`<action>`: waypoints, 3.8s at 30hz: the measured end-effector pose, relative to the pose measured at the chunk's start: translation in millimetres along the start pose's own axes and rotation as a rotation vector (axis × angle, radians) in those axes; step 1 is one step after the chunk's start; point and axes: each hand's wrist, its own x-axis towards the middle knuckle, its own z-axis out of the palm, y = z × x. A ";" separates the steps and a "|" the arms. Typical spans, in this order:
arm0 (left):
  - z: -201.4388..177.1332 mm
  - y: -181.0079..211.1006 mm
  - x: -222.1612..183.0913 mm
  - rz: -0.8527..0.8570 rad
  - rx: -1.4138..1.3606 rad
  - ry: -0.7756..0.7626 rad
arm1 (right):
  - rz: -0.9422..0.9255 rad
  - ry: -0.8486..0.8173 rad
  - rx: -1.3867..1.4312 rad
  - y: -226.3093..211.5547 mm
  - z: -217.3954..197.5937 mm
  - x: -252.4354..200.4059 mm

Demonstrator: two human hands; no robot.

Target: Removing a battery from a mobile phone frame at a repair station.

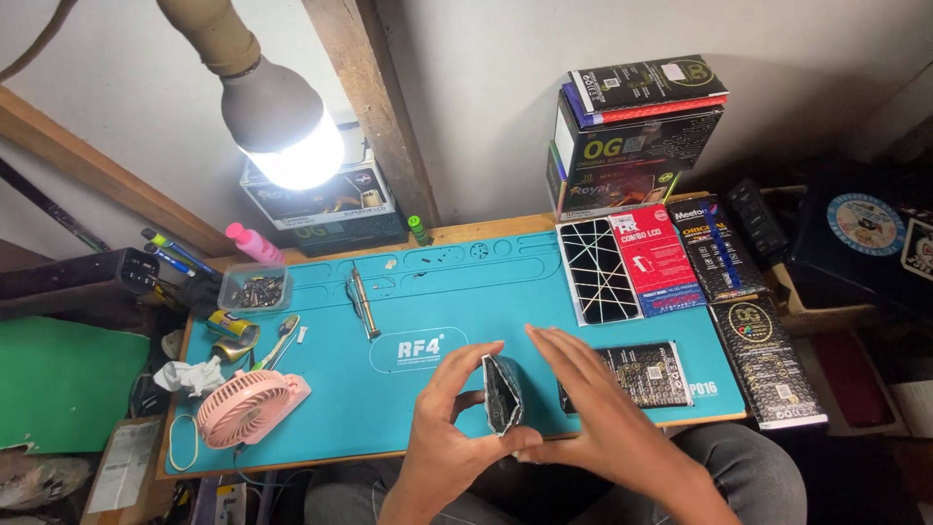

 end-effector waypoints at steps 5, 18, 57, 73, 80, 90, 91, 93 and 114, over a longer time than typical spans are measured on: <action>-12.3 16.2 -11.1 0.011 -0.109 0.008 | 0.012 -0.015 0.140 -22.2 19.9 18.6; -43.3 6.4 -27.1 -0.490 -0.136 0.313 | -0.322 0.224 -0.507 -1.1 53.3 21.3; -71.5 -16.9 10.5 -0.286 -0.521 -0.026 | 0.400 -0.004 1.114 -58.1 38.4 30.3; 23.2 4.0 1.1 0.218 0.195 0.401 | 0.475 0.361 1.200 -27.0 69.2 31.1; 7.3 13.7 -3.1 -0.129 -0.030 0.493 | 0.516 0.450 1.368 -44.1 46.1 27.3; 4.7 16.2 -11.7 -0.484 -0.392 0.357 | -0.039 -0.295 2.215 0.0 41.2 14.6; 4.6 17.2 -11.7 -0.483 -0.395 0.354 | -0.039 -0.292 2.213 0.1 41.0 14.3; 4.0 18.8 -12.5 -0.497 -0.397 0.354 | -0.067 -0.351 2.224 0.3 41.5 13.7; 18.0 8.9 -25.6 0.095 0.085 0.460 | 0.229 -0.142 2.330 0.6 39.9 22.5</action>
